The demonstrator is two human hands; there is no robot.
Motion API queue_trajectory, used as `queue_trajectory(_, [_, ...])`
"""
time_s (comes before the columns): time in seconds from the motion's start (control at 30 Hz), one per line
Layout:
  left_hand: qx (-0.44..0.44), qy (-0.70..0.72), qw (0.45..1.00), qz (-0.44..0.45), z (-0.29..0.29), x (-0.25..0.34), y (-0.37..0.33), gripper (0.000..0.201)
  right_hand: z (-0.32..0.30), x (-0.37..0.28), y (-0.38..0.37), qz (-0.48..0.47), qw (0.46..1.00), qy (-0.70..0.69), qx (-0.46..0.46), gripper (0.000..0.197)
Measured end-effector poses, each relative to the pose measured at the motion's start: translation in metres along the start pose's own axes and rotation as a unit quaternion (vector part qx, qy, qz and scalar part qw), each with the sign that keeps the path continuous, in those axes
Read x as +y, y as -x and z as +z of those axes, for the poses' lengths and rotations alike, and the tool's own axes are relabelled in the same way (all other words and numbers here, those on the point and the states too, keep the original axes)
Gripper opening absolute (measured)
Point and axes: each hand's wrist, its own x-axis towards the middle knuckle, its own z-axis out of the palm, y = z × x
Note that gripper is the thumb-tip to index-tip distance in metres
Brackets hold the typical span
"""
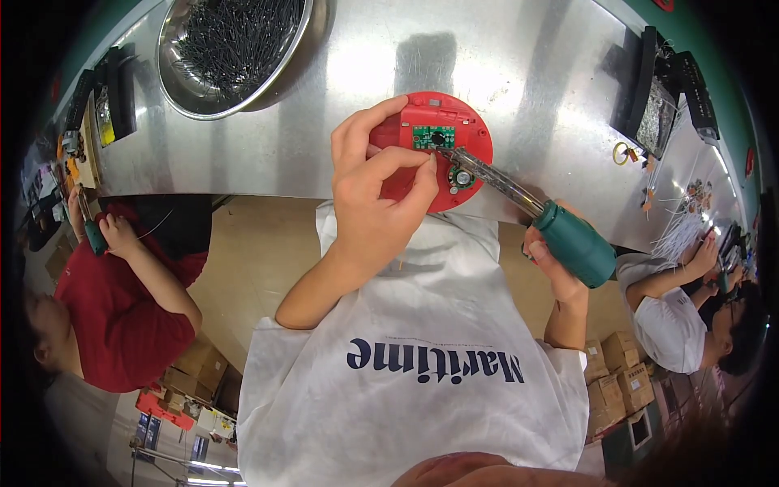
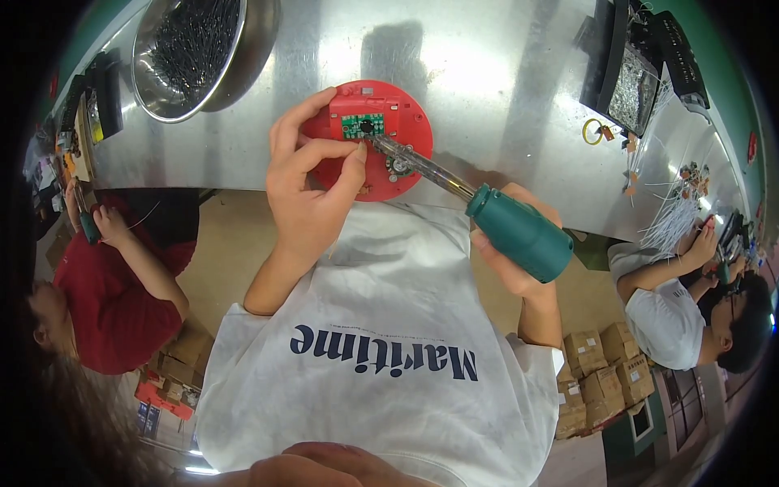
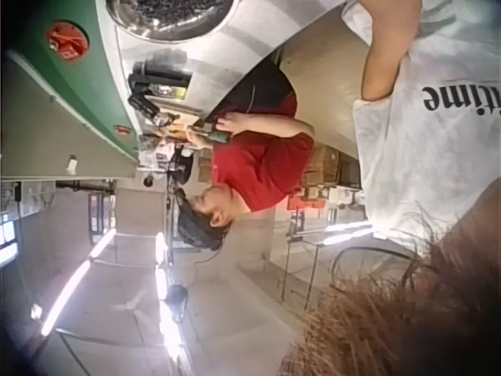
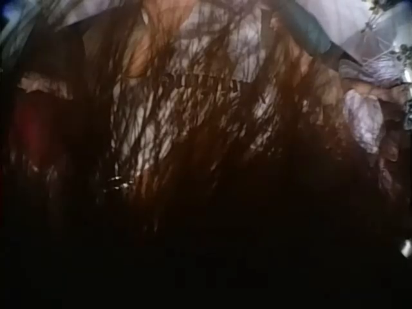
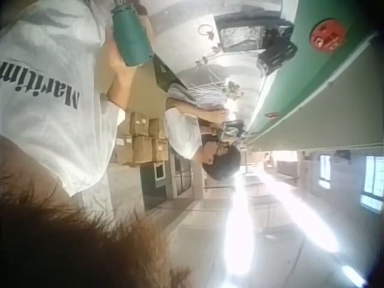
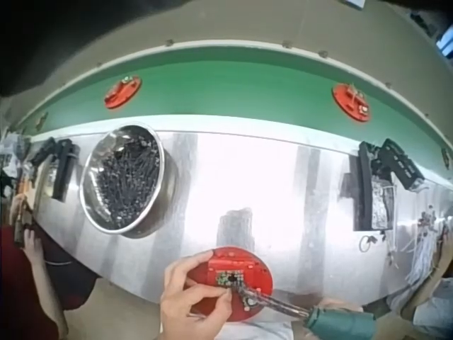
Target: Soldering electronic components onto circular printed circuit boards.
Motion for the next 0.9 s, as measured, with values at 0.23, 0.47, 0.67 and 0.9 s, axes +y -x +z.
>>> queue_trajectory(0.23, [-0.004, -0.009, 1.000, 0.002, 0.000, 0.000, 0.000, 0.010, -0.003, -0.001, -0.002, -0.086, 0.989, 0.124, -0.009, 0.019])
queue_trajectory(0.47, [-0.013, -0.015, 1.000, -0.004, -0.001, 0.001, -0.001, 0.010, -0.002, -0.001, -0.003, -0.132, 0.980, 0.148, -0.016, 0.020])
queue_trajectory(0.67, [-0.017, -0.013, 1.000, -0.010, -0.002, 0.003, -0.002, 0.008, -0.006, 0.008, 0.008, -0.085, 0.996, 0.029, -0.004, 0.022])
queue_trajectory(0.9, [-0.028, -0.008, 0.999, -0.030, -0.003, 0.005, -0.003, 0.007, -0.011, 0.026, 0.026, -0.001, 0.994, -0.094, 0.050, 0.043])
